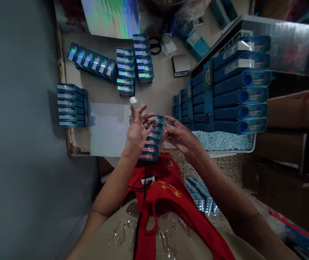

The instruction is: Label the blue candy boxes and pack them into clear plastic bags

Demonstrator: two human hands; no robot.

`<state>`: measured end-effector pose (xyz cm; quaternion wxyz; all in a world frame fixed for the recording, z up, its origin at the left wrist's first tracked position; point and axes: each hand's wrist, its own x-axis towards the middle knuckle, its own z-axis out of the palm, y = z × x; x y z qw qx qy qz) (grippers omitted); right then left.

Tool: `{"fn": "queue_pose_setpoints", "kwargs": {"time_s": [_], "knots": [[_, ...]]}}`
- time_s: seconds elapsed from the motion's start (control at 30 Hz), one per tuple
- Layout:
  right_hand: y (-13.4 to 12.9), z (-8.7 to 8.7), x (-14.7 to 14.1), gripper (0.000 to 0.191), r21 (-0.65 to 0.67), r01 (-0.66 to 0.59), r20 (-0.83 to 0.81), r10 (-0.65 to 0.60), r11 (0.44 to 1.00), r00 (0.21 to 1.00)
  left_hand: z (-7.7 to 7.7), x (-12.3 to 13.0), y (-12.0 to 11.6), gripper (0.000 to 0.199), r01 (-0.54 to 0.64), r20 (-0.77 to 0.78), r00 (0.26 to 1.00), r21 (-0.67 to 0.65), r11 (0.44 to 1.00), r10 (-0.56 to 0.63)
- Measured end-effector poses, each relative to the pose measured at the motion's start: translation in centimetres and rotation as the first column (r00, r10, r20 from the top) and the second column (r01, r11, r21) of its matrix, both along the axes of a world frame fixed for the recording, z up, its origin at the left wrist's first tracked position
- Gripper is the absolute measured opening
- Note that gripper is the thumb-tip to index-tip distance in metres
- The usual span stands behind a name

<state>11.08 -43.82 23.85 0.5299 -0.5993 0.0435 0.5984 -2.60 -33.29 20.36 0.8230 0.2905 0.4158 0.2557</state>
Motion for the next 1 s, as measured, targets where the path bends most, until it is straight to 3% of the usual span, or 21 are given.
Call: {"fn": "queue_pose_setpoints", "kwargs": {"time_s": [0.17,0.37,0.57,0.7,0.87,0.93,1.0], "knots": [[0.3,0.3,-1.6,0.051,0.11,0.15,0.154,-0.166,0.983,0.974,0.7,-0.4,-1.3,0.072,-0.015,0.041,0.999,-0.039,0.999,0.017],[0.9,1.0,-2.2,0.042,0.107,0.268,-0.054,-0.264,0.957,0.963,3.1,-0.4,-2.0,0.05,-0.133,0.036,0.987,-0.333,0.934,0.154],[0.8,2.6,-3.4,0.08,0.268,0.236,0.107,-0.272,0.934,0.956,4.4,0.0,-1.5,0.035,-0.223,-0.02,0.973,-0.362,0.905,0.232],[0.7,2.7,-3.8,0.08,0.295,0.11,0.269,-0.193,0.949,0.944,3.9,-0.3,-1.5,0.019,-0.283,-0.087,0.959,-0.212,0.935,0.271],[0.5,1.8,-3.0,0.043,0.256,0.043,0.505,-0.172,0.966,0.846,3.6,-1.5,-1.1,0.026,-0.25,-0.125,0.954,0.169,0.953,0.272],[0.5,1.6,-2.5,0.034,0.216,0.007,0.506,-0.118,0.976,0.854,3.7,-2.0,-0.9,0.029,-0.213,-0.144,0.954,0.286,0.934,0.262],[0.8,1.4,-2.0,0.037,0.173,-0.033,0.406,-0.041,0.984,0.913,4.0,-2.5,-0.8,0.028,-0.184,-0.173,0.948,0.391,0.902,0.269]]}}
